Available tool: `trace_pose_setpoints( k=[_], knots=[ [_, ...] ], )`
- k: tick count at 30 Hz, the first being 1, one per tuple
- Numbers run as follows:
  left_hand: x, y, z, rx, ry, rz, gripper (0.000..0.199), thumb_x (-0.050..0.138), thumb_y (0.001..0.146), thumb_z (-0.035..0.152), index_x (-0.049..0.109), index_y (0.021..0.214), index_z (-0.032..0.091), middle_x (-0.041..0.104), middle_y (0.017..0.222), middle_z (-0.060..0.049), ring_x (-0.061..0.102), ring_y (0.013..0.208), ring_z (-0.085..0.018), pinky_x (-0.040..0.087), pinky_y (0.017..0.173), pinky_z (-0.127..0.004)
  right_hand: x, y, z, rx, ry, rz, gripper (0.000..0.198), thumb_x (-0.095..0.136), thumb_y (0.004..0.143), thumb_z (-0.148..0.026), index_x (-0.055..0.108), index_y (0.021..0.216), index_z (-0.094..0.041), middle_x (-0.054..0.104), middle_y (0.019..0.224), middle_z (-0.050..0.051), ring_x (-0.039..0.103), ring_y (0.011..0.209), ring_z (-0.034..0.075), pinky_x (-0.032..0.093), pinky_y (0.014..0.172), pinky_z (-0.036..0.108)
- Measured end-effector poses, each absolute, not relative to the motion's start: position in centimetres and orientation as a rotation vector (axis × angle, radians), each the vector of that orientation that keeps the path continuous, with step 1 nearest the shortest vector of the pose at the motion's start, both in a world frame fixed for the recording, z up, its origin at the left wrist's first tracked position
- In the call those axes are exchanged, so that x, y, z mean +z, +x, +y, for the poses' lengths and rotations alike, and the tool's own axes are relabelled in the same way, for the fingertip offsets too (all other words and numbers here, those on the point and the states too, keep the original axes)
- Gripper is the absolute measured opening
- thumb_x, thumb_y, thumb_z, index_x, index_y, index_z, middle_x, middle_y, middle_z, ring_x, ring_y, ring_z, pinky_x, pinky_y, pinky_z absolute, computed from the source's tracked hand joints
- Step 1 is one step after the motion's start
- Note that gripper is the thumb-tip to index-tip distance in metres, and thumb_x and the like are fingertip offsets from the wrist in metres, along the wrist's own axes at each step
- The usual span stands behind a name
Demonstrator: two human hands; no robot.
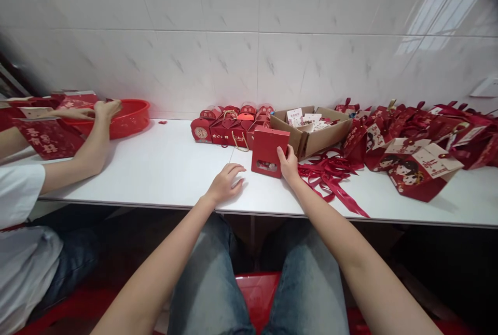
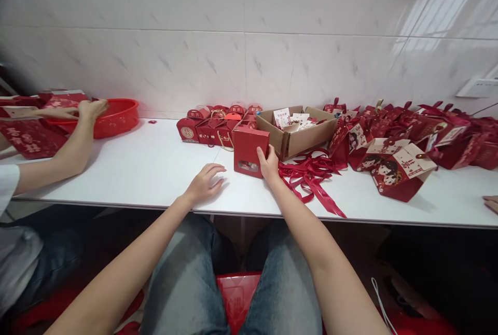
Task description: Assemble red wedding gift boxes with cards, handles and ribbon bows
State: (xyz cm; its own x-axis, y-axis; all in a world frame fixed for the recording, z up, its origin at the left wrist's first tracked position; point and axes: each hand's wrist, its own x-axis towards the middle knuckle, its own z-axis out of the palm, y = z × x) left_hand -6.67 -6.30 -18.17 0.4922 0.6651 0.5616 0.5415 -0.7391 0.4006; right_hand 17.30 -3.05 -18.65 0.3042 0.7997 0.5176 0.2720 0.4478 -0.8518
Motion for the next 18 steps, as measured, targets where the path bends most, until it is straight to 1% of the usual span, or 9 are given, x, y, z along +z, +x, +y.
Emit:
trace_pose_setpoints(
  k=[3,6,9,11,12,14,18],
  knots=[
    [-18.0,-6.2,-6.4,1.181,2.381,1.065,0.032,0.056,0.077,0.021,0.055,0.108,0.02,0.058,0.112,-0.009,0.053,0.108,-0.023,0.042,0.097,-0.039,-18.9,17.2,-3.4,0.435,-1.067,-1.333,0.058,0.039,0.085,-0.058,0.047,0.119,-0.012,0.06,0.117,0.015,0.057,0.106,0.023,0.042,0.094,0.036],
    [-17.7,-5.2,-6.0,1.321,2.016,1.067,0.034,0.056,0.078,0.028,0.049,0.11,0.02,0.057,0.109,-0.008,0.057,0.099,-0.02,0.047,0.087,-0.034,-18.9,17.1,-3.8,0.4,-1.023,-1.439,0.058,0.032,0.088,-0.057,0.045,0.125,-0.014,0.057,0.122,0.014,0.053,0.112,0.025,0.038,0.099,0.039],
    [-17.1,-3.6,-5.2,1.403,1.723,1.012,0.025,0.047,0.084,0.037,0.049,0.104,0.02,0.057,0.105,-0.007,0.057,0.095,-0.018,0.048,0.083,-0.031,-18.9,16.8,-4.1,0.369,-0.994,-1.515,0.058,0.031,0.087,-0.059,0.049,0.123,-0.017,0.052,0.125,0.013,0.047,0.118,0.026,0.032,0.104,0.042],
    [-16.6,-2.3,-4.7,1.416,1.671,1.009,0.027,0.035,0.089,0.041,0.049,0.1,0.02,0.059,0.101,-0.007,0.058,0.091,-0.017,0.049,0.081,-0.031,-18.9,16.6,-4.3,0.359,-0.991,-1.525,0.058,0.031,0.086,-0.06,0.055,0.117,-0.016,0.049,0.124,0.015,0.044,0.118,0.028,0.03,0.105,0.043],
    [-16.4,-1.7,-4.4,1.425,1.643,1.011,0.029,0.031,0.091,0.041,0.049,0.099,0.02,0.059,0.1,-0.007,0.059,0.089,-0.017,0.049,0.081,-0.031,-18.8,16.6,-4.3,0.363,-0.99,-1.525,0.059,0.031,0.086,-0.061,0.056,0.114,-0.015,0.049,0.122,0.015,0.045,0.117,0.028,0.03,0.105,0.043],
    [-16.2,-0.8,-3.9,1.45,1.594,1.024,0.029,0.028,0.092,0.039,0.049,0.097,0.02,0.059,0.099,-0.006,0.058,0.089,-0.017,0.048,0.081,-0.031,-18.7,16.5,-4.5,0.39,-0.981,-1.526,0.058,0.031,0.087,-0.06,0.057,0.112,-0.015,0.051,0.118,0.015,0.047,0.114,0.027,0.032,0.104,0.042],
    [-15.9,-0.3,-3.2,1.473,1.557,1.084,0.014,0.037,0.087,0.028,0.048,0.086,0.019,0.057,0.092,-0.004,0.056,0.084,-0.016,0.048,0.077,-0.03,-18.3,16.7,-4.3,0.504,-0.96,-1.497,0.052,0.033,0.088,-0.057,0.052,0.119,-0.02,0.055,0.118,0.011,0.05,0.113,0.024,0.037,0.1,0.039]
  ],
)
